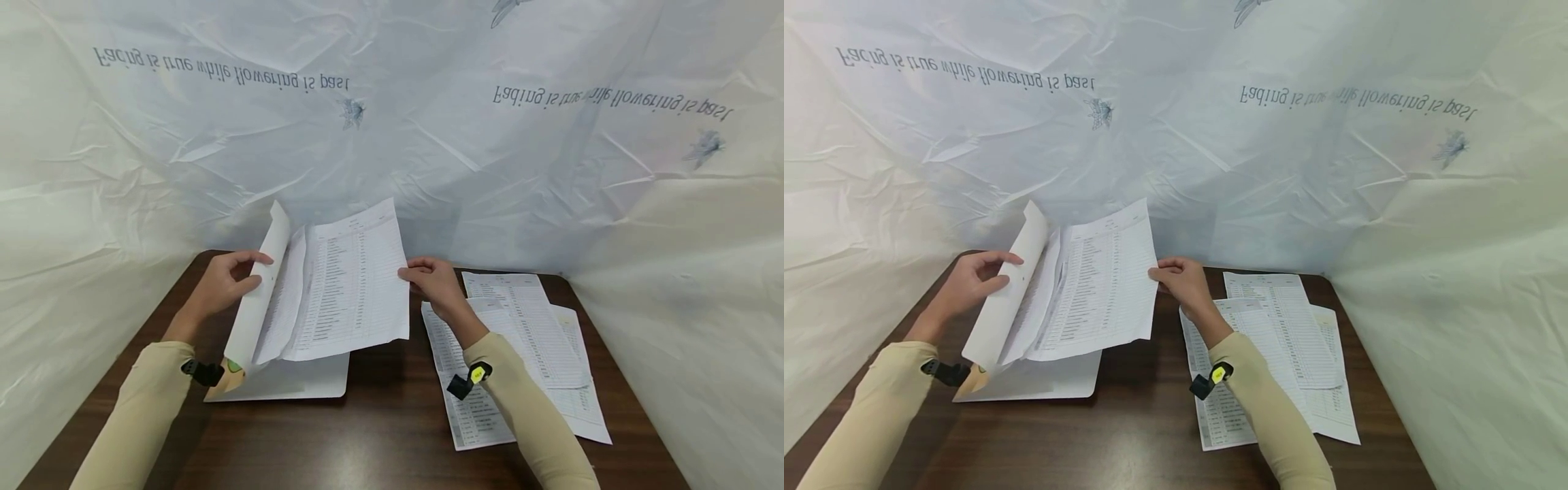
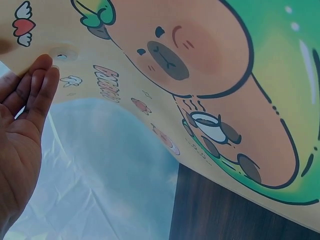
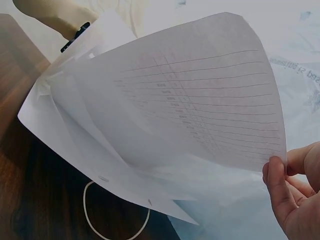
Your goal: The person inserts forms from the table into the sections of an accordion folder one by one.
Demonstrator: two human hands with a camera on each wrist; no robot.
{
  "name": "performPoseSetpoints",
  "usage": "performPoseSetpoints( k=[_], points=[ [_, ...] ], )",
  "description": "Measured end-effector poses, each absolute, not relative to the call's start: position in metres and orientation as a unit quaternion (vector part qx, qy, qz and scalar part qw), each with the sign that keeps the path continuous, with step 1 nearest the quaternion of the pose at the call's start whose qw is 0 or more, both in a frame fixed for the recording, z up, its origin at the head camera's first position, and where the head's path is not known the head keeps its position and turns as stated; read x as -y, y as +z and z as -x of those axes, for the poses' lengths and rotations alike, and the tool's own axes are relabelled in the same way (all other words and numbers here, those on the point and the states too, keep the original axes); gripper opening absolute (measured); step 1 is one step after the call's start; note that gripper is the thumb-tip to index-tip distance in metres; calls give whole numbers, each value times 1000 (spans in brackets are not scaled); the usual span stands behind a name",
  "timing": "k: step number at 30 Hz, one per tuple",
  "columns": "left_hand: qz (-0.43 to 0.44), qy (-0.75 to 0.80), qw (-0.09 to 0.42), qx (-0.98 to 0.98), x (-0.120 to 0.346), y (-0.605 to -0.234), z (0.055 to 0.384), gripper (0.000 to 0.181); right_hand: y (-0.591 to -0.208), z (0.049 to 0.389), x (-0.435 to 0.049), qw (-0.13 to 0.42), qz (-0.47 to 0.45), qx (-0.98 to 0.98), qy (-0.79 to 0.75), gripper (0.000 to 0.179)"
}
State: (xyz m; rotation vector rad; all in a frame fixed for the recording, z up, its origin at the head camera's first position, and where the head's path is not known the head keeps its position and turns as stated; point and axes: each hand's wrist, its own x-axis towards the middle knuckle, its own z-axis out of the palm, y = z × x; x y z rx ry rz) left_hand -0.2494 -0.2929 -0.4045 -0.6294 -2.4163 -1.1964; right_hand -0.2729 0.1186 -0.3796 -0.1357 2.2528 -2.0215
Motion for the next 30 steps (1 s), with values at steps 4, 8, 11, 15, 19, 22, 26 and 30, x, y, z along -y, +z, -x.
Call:
performPoseSetpoints(
  k=[4, 8, 11, 15, 19, 22, 26, 30],
  points=[
    [225, -424, 185, 857, 293, -405, 250, 29, -383, 274, -112, 56, 54, -736, -673, 30],
    [227, -425, 185, 857, 293, -405, 250, 30, -385, 276, -107, 51, 52, -734, -676, 28],
    [225, -422, 186, 858, 292, -404, 249, 30, -386, 276, -102, 47, 49, -730, -680, 27],
    [225, -421, 187, 859, 287, -397, 243, 29, -387, 275, -96, 55, 60, -722, -687, 26],
    [229, -428, 179, 856, 278, -383, 232, 27, -388, 272, -92, 63, 68, -716, -692, 24],
    [223, -430, 173, 857, 276, -380, 229, 27, -387, 268, -91, 64, 65, -717, -691, 23],
    [210, -421, 177, 864, 284, -390, 237, 29, -385, 266, -92, 62, 64, -724, -684, 23],
    [214, -419, 182, 864, 285, -392, 239, 28, -384, 265, -90, 65, 68, -725, -682, 26]
  ],
)
